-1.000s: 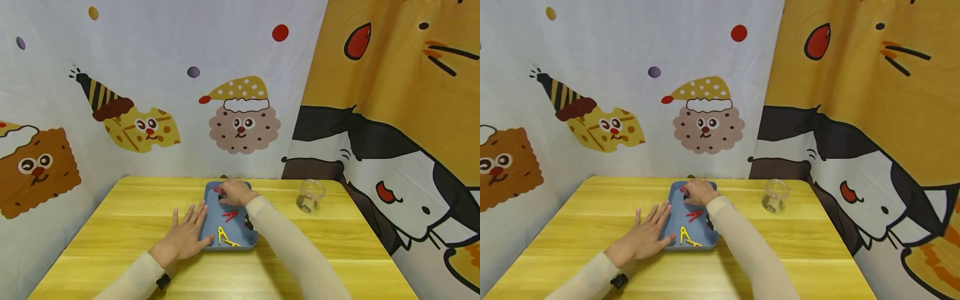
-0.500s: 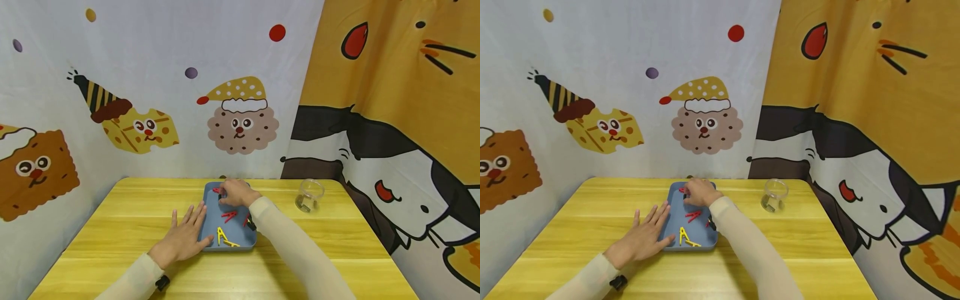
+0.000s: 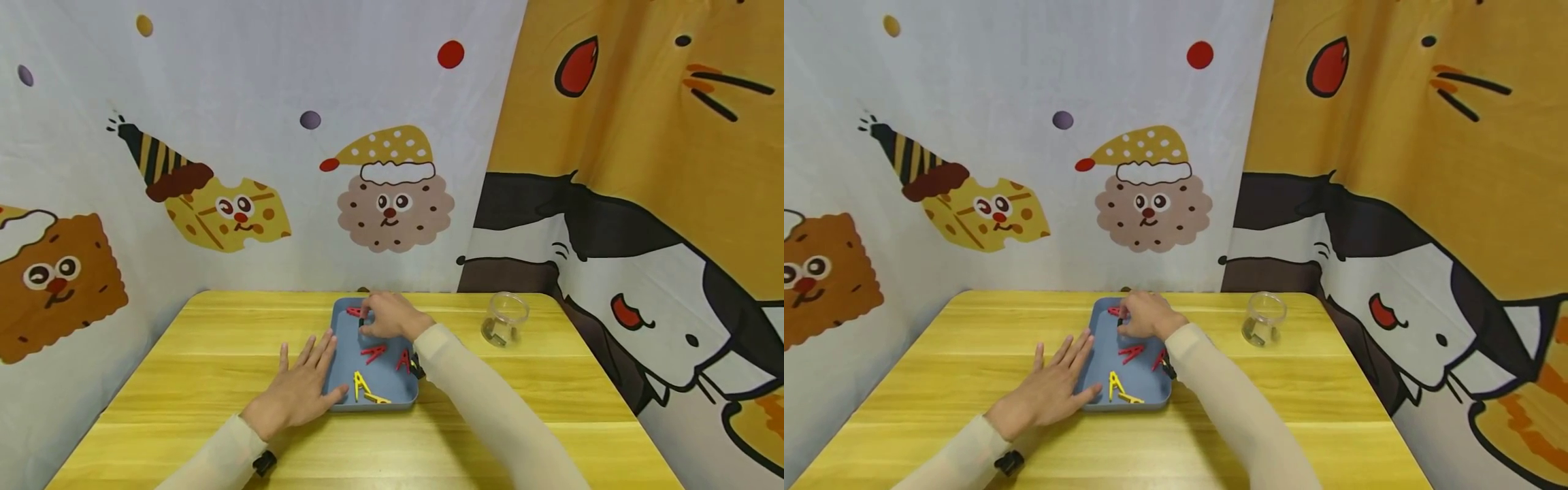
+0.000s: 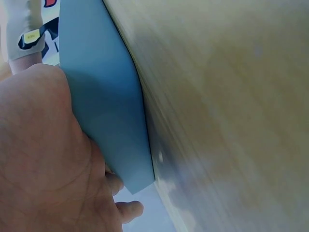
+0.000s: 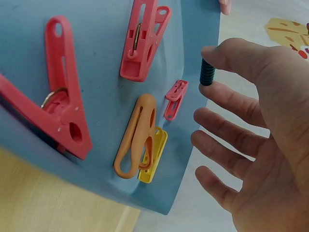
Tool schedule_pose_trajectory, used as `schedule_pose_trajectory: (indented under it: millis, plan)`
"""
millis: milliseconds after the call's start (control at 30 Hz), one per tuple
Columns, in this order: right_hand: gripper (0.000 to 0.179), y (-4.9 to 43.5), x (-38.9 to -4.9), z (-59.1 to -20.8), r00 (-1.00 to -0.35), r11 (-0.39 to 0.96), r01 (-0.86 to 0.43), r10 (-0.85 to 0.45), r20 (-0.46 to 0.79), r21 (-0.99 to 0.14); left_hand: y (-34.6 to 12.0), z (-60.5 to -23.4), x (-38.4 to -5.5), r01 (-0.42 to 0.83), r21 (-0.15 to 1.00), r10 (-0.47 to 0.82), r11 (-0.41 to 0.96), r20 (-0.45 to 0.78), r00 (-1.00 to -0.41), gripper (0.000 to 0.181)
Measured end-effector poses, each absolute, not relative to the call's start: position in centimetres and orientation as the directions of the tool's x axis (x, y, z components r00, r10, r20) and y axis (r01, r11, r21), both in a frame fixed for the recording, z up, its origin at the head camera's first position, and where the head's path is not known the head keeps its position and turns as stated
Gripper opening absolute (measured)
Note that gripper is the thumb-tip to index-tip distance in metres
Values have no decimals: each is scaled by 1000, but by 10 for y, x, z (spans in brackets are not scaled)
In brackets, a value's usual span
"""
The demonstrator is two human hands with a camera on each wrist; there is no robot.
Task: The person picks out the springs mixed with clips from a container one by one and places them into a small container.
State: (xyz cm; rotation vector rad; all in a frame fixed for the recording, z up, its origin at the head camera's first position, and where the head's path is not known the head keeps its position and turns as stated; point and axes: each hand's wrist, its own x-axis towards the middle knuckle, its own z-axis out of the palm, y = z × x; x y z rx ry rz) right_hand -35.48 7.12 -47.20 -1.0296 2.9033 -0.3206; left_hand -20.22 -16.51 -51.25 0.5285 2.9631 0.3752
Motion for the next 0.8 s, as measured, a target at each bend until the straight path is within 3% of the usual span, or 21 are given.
schedule_pose_trajectory:
  millis: [800]
  plan:
    - [25,88,-341,-469,-780,740,-622,-615,118,-255,-164,-510,-201,323,259,349,911,-60,-935,101]
